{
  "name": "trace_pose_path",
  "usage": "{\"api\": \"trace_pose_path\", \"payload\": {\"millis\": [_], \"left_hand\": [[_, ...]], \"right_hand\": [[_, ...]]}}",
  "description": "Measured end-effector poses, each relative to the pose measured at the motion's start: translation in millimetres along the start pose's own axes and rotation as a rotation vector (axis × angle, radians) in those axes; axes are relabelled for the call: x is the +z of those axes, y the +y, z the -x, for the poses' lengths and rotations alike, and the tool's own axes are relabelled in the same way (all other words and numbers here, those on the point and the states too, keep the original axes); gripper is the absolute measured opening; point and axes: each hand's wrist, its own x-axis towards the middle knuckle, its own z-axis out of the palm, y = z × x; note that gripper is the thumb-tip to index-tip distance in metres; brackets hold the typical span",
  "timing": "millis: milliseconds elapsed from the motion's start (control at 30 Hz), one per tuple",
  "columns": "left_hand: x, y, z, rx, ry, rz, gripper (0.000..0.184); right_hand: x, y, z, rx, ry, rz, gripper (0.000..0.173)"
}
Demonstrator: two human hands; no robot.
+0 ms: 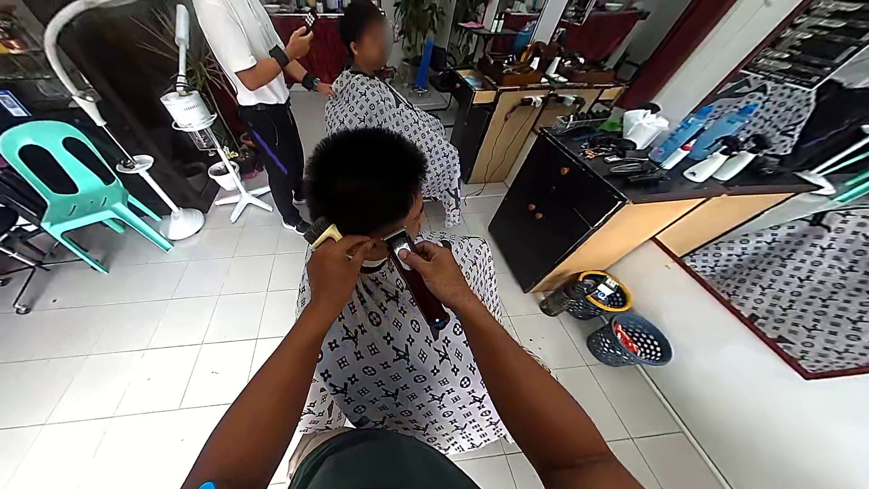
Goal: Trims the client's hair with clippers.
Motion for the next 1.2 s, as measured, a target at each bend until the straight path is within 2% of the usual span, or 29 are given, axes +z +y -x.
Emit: {"api": "trace_pose_path", "payload": {"millis": [400,533,667,733,800,833,867,933,967,1000,1067,1100,1167,1200], "left_hand": [[-3.7,-2.3,-2.5,0.017,-0.02,0.018,0.016],[-5.7,-1.8,-3.3,0.004,-0.043,0.017,0.017],[-10.5,-2.2,-5.3,-0.003,-0.087,0.04,0.018],[-11.2,-6.8,2.9,0.105,0.004,0.102,0.017],[-6.8,-10.5,20.5,0.345,0.16,0.217,0.018],[-4.8,-8.7,29.1,0.438,0.124,0.271,0.019],[-5.6,-3.1,33.5,0.478,-0.045,0.335,0.025],[-14.5,18.4,20.1,0.384,-0.617,0.431,0.04],[-12.1,26.6,8.9,0.318,-0.771,0.497,0.04],[-6.6,32.3,1.5,0.256,-0.779,0.575,0.037],[9.3,41.4,-5.7,0.09,-0.598,0.71,0.027],[15.9,45.9,-8.5,-0.033,-0.582,0.74,0.024],[22.7,50.3,-10.3,-0.192,-0.693,0.751,0.018],[25.2,48.8,-7.6,-0.167,-0.689,0.76,0.016]], "right_hand": [[8.0,-6.6,7.9,-0.071,0.026,0.061,0.028],[9.4,-8.3,6.5,-0.032,0.035,0.097,0.031],[14.3,-2.5,10.5,-0.123,0.011,-0.024,0.029],[8.7,6.0,22.0,-0.098,-0.03,-0.159,0.027],[-0.6,22.7,40.7,-0.027,-0.008,-0.339,0.028],[-3.2,34.6,49.9,-0.005,0.025,-0.462,0.032],[-4.2,47.0,57.9,0.015,0.054,-0.597,0.037],[-3.2,66.8,70.5,0.068,0.085,-0.792,0.052],[-2.3,71.6,75.0,0.112,0.1,-0.82,0.058],[-1.3,73.5,78.5,0.172,0.125,-0.816,0.063],[0.4,75.7,84.3,0.253,0.131,-0.785,0.072],[0.8,77.2,87.7,0.269,0.114,-0.781,0.074],[0.1,79.5,92.3,0.272,0.092,-0.779,0.074],[-1.7,79.8,93.1,0.267,0.085,-0.767,0.072]]}}
